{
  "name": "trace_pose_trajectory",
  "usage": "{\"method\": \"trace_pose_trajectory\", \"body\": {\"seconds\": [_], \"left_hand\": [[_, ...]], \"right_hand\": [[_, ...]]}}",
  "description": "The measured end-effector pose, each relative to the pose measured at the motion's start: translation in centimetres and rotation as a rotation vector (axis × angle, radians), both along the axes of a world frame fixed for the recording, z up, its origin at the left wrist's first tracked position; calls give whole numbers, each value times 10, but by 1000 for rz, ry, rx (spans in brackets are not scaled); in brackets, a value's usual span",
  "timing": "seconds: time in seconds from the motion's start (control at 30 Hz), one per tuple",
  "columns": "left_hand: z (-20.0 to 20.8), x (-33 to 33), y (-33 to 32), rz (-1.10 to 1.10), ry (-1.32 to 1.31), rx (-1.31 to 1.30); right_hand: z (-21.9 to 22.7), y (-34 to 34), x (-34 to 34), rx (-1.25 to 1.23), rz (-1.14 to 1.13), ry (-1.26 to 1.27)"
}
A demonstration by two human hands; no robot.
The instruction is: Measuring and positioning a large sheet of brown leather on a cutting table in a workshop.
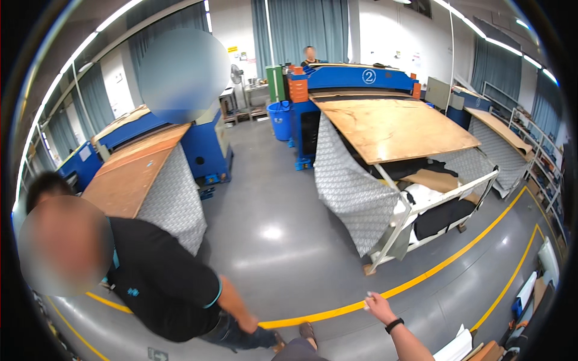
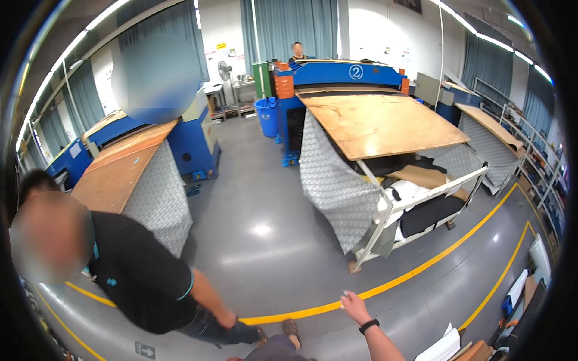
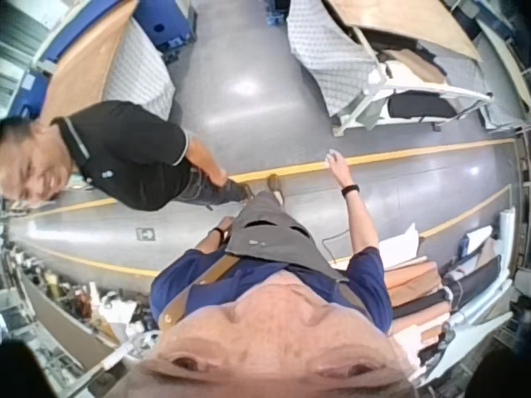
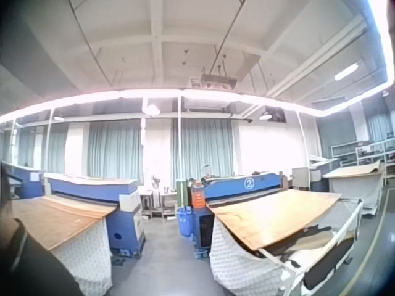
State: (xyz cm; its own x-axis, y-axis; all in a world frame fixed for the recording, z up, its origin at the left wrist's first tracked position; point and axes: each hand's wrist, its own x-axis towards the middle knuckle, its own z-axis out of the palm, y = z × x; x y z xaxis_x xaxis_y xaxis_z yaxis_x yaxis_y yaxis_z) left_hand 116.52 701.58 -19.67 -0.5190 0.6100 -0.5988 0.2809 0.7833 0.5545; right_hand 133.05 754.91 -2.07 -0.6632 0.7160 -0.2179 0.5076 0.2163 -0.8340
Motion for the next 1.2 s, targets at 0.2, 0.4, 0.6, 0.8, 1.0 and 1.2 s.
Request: {"method": "trace_pose_trajectory", "body": {"seconds": [0.2, 0.4, 0.6, 0.8, 1.0, 1.2], "left_hand": [[-32, -106, 116, -54, -22, 72], [-36, -250, 208, -89, 29, 126], [-31, -413, 227, -33, 142, 73], [-37, -546, 258, 1, 200, -4], [-10, -664, 262, 55, 233, -119], [-24, -792, 333, 99, 253, -129]], "right_hand": [[170, 126, -196, 109, 177, 183], [245, 321, -318, 503, 124, 72], [368, 391, -500, 750, 36, 89], [382, 488, -680, 907, 28, 210], [385, 559, -882, 855, 79, 259], [371, 608, -1058, 831, 146, 275]]}}
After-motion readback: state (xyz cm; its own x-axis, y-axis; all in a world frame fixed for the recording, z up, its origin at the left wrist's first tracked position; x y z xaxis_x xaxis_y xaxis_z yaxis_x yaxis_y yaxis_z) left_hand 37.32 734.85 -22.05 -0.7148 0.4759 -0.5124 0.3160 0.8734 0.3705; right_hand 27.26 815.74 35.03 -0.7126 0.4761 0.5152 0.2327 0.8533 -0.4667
